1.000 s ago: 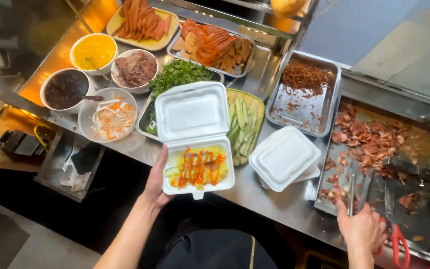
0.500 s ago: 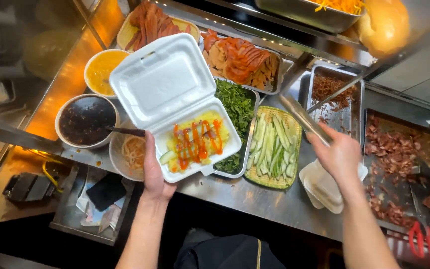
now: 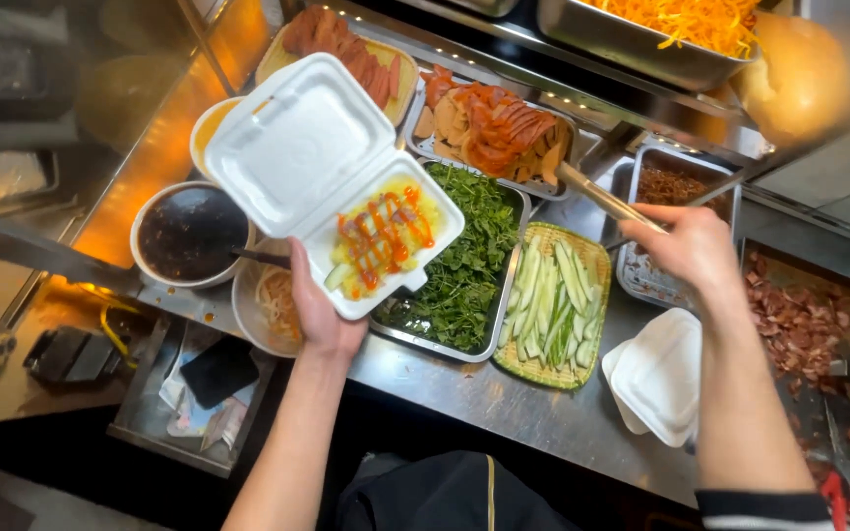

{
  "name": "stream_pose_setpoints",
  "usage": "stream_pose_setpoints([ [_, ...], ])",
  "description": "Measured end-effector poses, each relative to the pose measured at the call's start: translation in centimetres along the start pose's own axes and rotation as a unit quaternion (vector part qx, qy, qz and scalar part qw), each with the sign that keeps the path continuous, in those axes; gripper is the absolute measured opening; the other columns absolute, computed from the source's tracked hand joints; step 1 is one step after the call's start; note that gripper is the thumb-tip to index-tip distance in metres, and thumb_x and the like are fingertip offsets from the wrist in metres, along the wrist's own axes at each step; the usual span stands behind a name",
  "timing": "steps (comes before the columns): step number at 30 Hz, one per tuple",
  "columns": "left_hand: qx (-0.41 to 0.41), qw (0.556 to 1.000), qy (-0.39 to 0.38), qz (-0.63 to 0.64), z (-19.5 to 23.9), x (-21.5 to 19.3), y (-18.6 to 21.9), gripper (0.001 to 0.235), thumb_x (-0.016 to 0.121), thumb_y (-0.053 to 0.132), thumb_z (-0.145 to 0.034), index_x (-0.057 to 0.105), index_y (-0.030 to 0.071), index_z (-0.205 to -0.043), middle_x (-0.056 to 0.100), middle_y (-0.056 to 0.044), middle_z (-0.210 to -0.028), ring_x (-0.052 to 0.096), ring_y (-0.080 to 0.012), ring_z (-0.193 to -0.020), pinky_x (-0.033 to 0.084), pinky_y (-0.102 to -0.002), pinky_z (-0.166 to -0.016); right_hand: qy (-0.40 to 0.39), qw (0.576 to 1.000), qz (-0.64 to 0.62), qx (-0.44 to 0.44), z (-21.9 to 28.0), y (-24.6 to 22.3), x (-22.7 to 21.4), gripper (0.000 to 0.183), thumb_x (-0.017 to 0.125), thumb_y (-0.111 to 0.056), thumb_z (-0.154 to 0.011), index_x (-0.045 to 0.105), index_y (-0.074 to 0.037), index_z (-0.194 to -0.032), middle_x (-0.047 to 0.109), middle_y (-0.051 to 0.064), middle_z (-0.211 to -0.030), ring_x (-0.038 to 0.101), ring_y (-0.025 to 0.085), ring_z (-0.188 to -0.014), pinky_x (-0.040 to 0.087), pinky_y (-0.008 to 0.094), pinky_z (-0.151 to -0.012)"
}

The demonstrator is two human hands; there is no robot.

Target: Preparing a food order in a styrofoam container and handling a cash transaction

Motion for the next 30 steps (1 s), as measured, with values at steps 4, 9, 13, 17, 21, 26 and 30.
stream_pose_setpoints([
  [4, 0.026, 0.999, -0.023, 0.018, -3.5, -2.0, -2.9, 0.080, 0.052, 0.069, -0.093, 0.054, 0.011, -0.147, 0.058, -0.014, -0.146, 0.059, -0.0334, -0.131, 0.047, -0.058, -0.111, -0.054, 0.980, -0.183, -0.048, 6.3, -2.9, -2.4, 0.045, 0.078, -0.025, -0.088, 0.073, -0.012, -0.131, 0.071, 0.018, -0.070, 0.055, 0.022, -0.051, 0.045, 0.034, -0.056],
  [9, 0.033, 0.999, -0.025, -0.019, -2.3, -0.7, -4.5, 0.083, 0.050, 0.070, -0.095, 0.050, 0.009, -0.151, 0.050, -0.022, -0.152, 0.050, -0.0411, -0.137, 0.040, -0.063, -0.112, -0.131, 0.949, -0.255, -0.133, 10.3, -8.5, -2.1, 0.044, 0.082, -0.006, -0.080, 0.076, -0.007, -0.124, 0.073, 0.023, -0.090, 0.057, 0.022, -0.078, 0.047, 0.037, -0.067],
  [13, 0.026, 0.999, 0.004, 0.025, 0.2, 0.0, -0.3, 0.084, 0.046, 0.066, -0.095, 0.047, 0.005, -0.153, 0.047, -0.021, -0.155, 0.046, -0.0400, -0.141, 0.038, -0.061, -0.114, -0.147, 0.944, -0.229, -0.189, 9.1, -12.1, -1.8, 0.044, 0.084, -0.009, -0.077, 0.080, -0.011, -0.121, 0.078, 0.018, -0.123, 0.065, 0.025, -0.121, 0.052, 0.045, -0.104],
  [17, 0.063, 0.998, 0.026, 0.007, 1.9, 0.2, 6.5, 0.083, 0.043, 0.066, -0.093, 0.047, 0.008, -0.153, 0.048, -0.019, -0.156, 0.047, -0.0411, -0.141, 0.037, -0.063, -0.116, -0.019, 0.973, -0.152, -0.171, 1.6, -13.0, 2.3, 0.045, 0.085, -0.035, -0.084, 0.076, -0.028, -0.127, 0.078, 0.012, -0.096, 0.069, 0.025, -0.094, 0.055, 0.038, -0.087],
  [21, 0.078, 0.996, 0.038, 0.007, 2.2, -0.9, 11.9, 0.080, 0.043, 0.063, -0.093, 0.045, 0.011, -0.153, 0.048, -0.017, -0.157, 0.047, -0.0405, -0.142, 0.035, -0.064, -0.117, 0.042, 0.988, -0.057, -0.139, -8.0, -14.8, 11.7, 0.044, 0.084, -0.053, -0.081, 0.076, -0.038, -0.122, 0.077, 0.010, -0.106, 0.069, 0.041, -0.106, 0.054, 0.045, -0.097],
  [26, 0.066, 0.997, 0.040, 0.000, 0.8, -3.6, 14.7, 0.077, 0.044, 0.062, -0.094, 0.044, 0.014, -0.155, 0.045, -0.013, -0.159, 0.043, -0.0382, -0.145, 0.033, -0.062, -0.120, 0.016, 0.994, -0.017, -0.109, -5.8, -17.5, 12.1, 0.044, 0.082, -0.054, -0.082, 0.075, -0.041, -0.123, 0.076, 0.008, -0.111, 0.067, 0.039, -0.112, 0.052, 0.045, -0.098],
  [30, 0.142, 0.989, 0.037, 0.004, 3.1, -2.9, 16.4, 0.069, 0.045, 0.044, -0.093, 0.045, 0.008, -0.152, 0.053, -0.015, -0.151, 0.051, -0.0330, -0.140, 0.040, -0.047, -0.118, -0.115, 0.989, -0.063, -0.065, 6.5, -22.2, 6.2, 0.049, 0.069, -0.039, -0.092, 0.066, -0.026, -0.139, 0.066, 0.016, -0.138, 0.029, 0.011, -0.035, 0.045, 0.029, -0.046],
])
Point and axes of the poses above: each hand's wrist, its own z-axis away from the middle knuckle, its own x-axis out of the palm, y = z × x, the point moved 5 cm from there along -z, towards the middle knuckle
